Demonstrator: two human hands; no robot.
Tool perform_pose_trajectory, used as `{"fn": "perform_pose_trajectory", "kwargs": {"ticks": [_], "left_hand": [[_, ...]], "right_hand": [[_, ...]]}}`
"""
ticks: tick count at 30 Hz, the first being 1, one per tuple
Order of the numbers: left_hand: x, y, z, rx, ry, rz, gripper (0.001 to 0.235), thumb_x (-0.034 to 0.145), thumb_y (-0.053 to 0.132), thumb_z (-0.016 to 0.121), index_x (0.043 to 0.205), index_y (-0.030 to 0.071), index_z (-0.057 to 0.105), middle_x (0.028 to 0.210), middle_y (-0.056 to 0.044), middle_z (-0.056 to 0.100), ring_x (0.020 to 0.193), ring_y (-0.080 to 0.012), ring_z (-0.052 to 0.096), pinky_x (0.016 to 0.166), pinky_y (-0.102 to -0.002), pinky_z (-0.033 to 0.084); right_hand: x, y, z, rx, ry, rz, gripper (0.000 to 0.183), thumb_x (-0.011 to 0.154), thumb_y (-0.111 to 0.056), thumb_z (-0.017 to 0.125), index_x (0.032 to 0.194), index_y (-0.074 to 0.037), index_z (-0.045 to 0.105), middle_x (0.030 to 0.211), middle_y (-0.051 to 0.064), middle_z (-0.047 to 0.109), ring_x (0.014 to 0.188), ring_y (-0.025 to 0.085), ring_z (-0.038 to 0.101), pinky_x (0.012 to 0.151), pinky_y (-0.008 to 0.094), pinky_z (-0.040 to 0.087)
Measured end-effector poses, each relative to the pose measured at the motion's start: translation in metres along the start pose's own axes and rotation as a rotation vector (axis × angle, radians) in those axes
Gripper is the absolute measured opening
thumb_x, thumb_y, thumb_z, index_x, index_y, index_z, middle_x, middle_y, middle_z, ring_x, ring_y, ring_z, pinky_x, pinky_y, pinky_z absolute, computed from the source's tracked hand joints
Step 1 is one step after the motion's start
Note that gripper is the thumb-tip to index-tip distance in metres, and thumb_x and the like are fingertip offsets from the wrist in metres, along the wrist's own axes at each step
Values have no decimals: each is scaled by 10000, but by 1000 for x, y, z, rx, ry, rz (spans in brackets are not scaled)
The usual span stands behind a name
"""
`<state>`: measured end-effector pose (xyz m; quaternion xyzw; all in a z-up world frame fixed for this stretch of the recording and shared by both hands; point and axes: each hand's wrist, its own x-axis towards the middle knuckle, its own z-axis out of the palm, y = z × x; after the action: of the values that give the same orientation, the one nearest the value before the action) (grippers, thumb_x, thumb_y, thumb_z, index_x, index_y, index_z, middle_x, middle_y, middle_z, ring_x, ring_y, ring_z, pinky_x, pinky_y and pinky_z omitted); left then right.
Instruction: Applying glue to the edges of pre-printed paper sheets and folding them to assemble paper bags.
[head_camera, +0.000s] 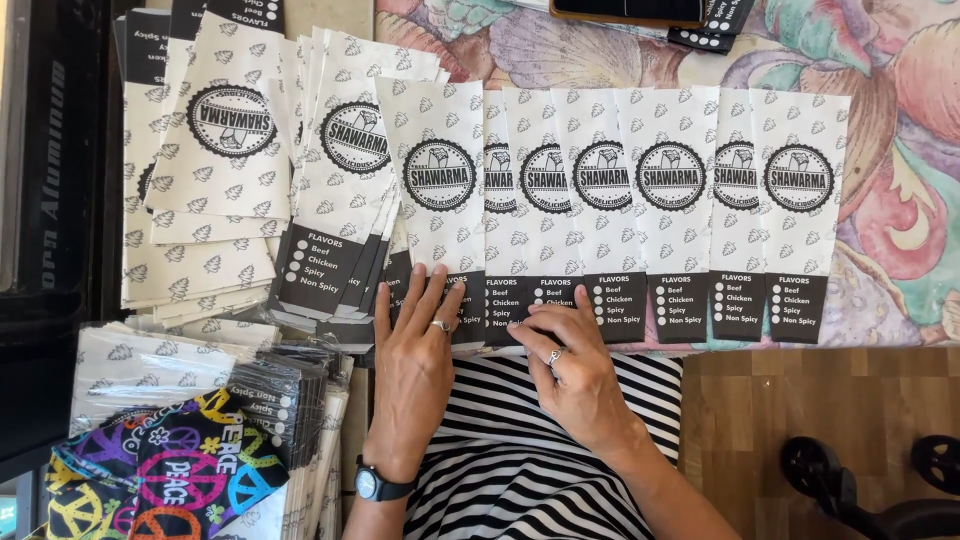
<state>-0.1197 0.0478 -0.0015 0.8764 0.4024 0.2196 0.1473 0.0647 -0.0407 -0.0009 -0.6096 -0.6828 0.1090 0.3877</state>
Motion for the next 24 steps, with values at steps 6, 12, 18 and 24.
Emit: {"fn": "perform_pose_trajectory", "kwargs": {"ticks": [6,12,18,24], "left_hand": [[-4,-6,3,-15,62,5,515,948,-163,520,1402,70,590,1538,-130,519,1495,-369,393,1250,-624,226],[-4,-5,-6,8,51,6,490,926,-150,541,1373,35,622,1524,-124,531,1499,-397,357,1253,-634,208],[-23,7,-8,-126,66,72,385,911,28,763,1280,17,655,1359,-182,663,1385,-354,549,1218,-610,294],[-30,5,-16,-79,-15,52,466,962,85,689,1406,15,569,1498,-117,562,1450,-309,468,1229,-631,239]], "right_hand": [[2,-2,0,-44,-15,-82,326,892,138,666,1206,50,686,1105,178,657,1132,334,631,1232,599,333],[3,-4,-2,-32,-7,-54,320,858,177,674,1153,56,695,1082,181,621,1113,363,633,1222,628,334],[14,-18,5,-53,21,-157,273,889,149,664,1155,95,689,1129,211,689,1160,361,644,1212,605,346],[4,-19,12,-162,-115,-130,387,948,-63,735,1294,82,639,1384,194,644,1366,330,561,1254,527,280]]}}
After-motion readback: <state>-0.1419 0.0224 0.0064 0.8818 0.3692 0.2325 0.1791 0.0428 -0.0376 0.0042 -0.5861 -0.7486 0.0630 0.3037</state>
